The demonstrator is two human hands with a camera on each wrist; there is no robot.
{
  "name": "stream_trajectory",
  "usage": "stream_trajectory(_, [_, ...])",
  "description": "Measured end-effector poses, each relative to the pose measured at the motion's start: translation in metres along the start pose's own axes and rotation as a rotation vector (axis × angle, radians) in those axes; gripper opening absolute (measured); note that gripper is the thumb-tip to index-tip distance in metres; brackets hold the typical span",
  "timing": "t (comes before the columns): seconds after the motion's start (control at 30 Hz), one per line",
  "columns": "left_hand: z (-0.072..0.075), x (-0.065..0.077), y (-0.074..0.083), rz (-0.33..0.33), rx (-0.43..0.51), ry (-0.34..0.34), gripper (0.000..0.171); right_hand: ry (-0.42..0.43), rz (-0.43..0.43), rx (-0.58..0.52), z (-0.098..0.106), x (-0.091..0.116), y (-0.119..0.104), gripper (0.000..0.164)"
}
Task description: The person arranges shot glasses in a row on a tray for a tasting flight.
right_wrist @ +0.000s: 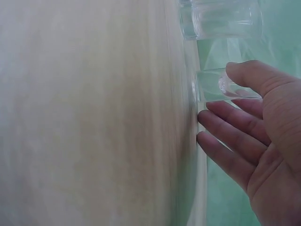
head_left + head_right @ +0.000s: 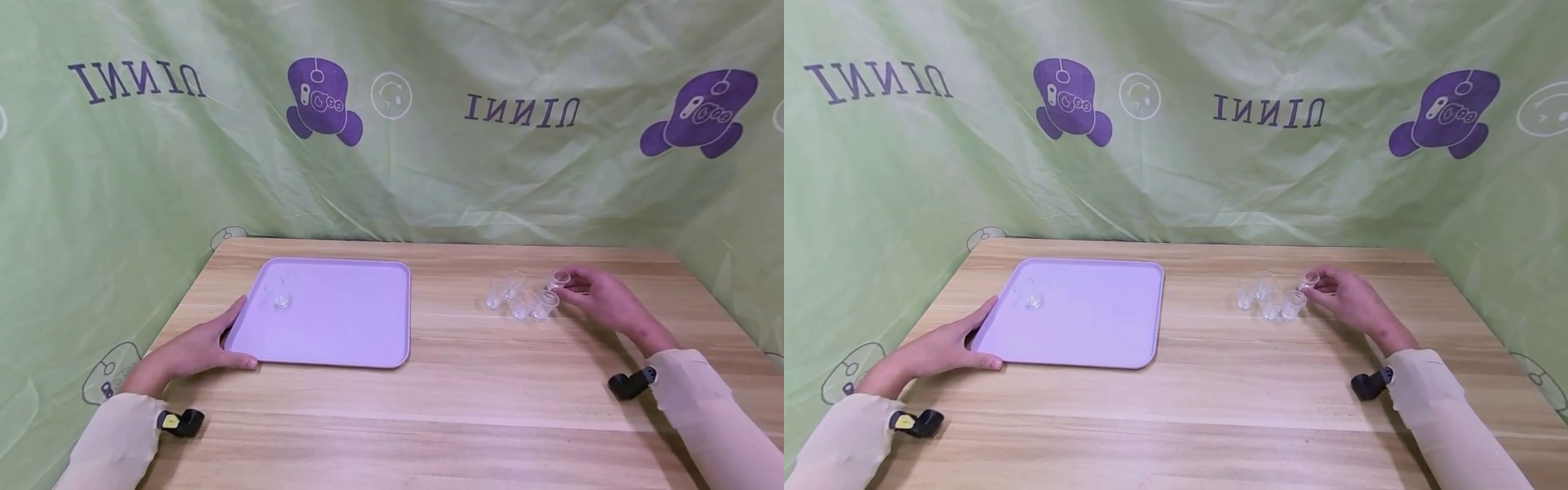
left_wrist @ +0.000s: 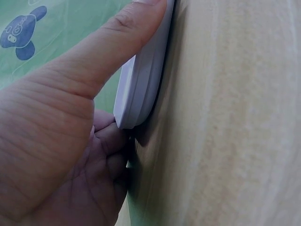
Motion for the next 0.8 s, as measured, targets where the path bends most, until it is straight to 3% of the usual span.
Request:
stream_trajectory(0.2, [0.001,0.000,-0.001,-0.007,-0.001,0.004,0.127,0.017,-0.016,0.007,0.004,-0.001,0.002,0.045])
stream_trajectory(0.47, [0.002,0.000,0.000,-0.010,-0.021,0.004,0.126,0.094,0.023,0.022,0.017,0.001,-0.001,0.038])
stream_trajectory(0.8, [0.001,0.000,0.003,-0.013,-0.021,0.002,0.126,0.130,0.038,-0.005,0.029,0.005,-0.008,0.036])
Point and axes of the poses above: each hand's wrist, its own x-axis away from the middle knuckle, its own z-axis out of the back of the hand, y = z × x, the point moved 7 cm from there along -x, towards the middle knuckle, and after that the axes turned 15 degrees about -z, right-handed, at the moved point
